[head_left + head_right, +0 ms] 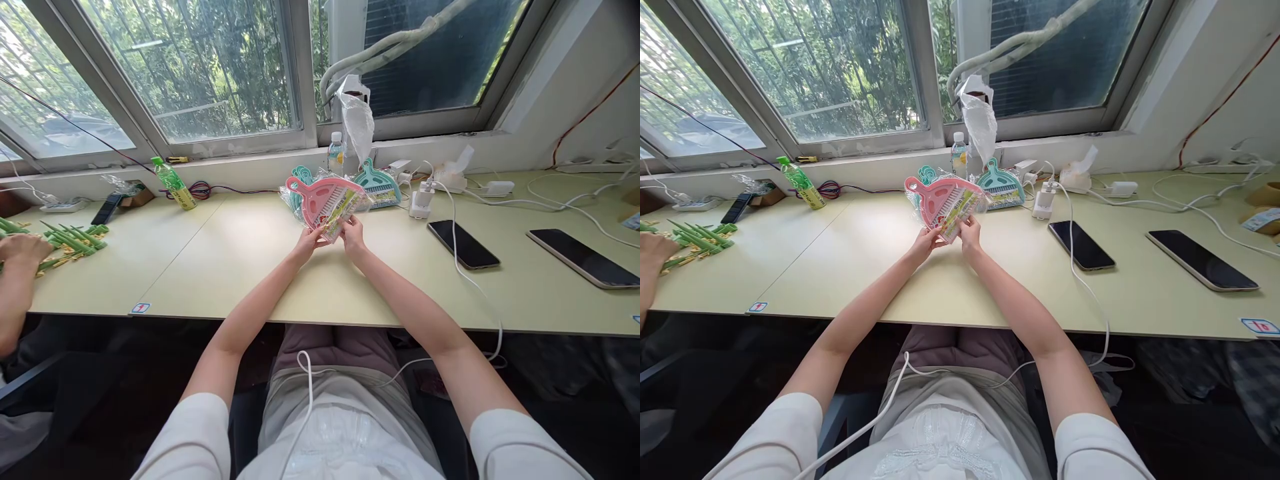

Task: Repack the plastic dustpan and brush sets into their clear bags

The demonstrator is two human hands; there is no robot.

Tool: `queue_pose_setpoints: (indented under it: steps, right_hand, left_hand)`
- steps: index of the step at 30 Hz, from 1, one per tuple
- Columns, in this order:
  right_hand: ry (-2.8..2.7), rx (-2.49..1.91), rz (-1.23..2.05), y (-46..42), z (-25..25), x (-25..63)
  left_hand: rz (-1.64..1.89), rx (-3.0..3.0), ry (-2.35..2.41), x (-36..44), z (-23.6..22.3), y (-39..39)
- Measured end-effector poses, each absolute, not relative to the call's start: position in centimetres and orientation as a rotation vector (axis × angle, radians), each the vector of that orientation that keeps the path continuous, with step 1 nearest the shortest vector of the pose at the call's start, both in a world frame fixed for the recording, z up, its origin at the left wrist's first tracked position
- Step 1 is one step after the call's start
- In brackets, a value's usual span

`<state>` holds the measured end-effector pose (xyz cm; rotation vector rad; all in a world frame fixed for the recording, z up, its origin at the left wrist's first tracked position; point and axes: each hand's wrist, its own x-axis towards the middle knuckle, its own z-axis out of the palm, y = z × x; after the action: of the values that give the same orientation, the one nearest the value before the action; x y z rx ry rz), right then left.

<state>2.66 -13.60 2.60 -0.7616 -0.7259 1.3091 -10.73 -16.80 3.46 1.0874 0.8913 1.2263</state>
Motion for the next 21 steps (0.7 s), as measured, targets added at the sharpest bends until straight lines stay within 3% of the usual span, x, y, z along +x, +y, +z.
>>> queue_pose_setpoints:
  steps: [15,18,21]
  right_hand:
    - [-0.661,-0.933,1.382,-12.9,3.1,4.0]
    - [-0.749,-1.031,1.212,-12.3,3.3,5.6]
    - [-1.093,-1.095,0.823,-12.0,3.5,7.5]
  left_hand:
    - [1.382,0.96,1.017,-11.0,3.6,-16.1]
    - [1.441,0.856,1.051,-12.2,4.0,-15.3]
    - [1.45,0.835,1.09,-13.9,4.3,-14.5]
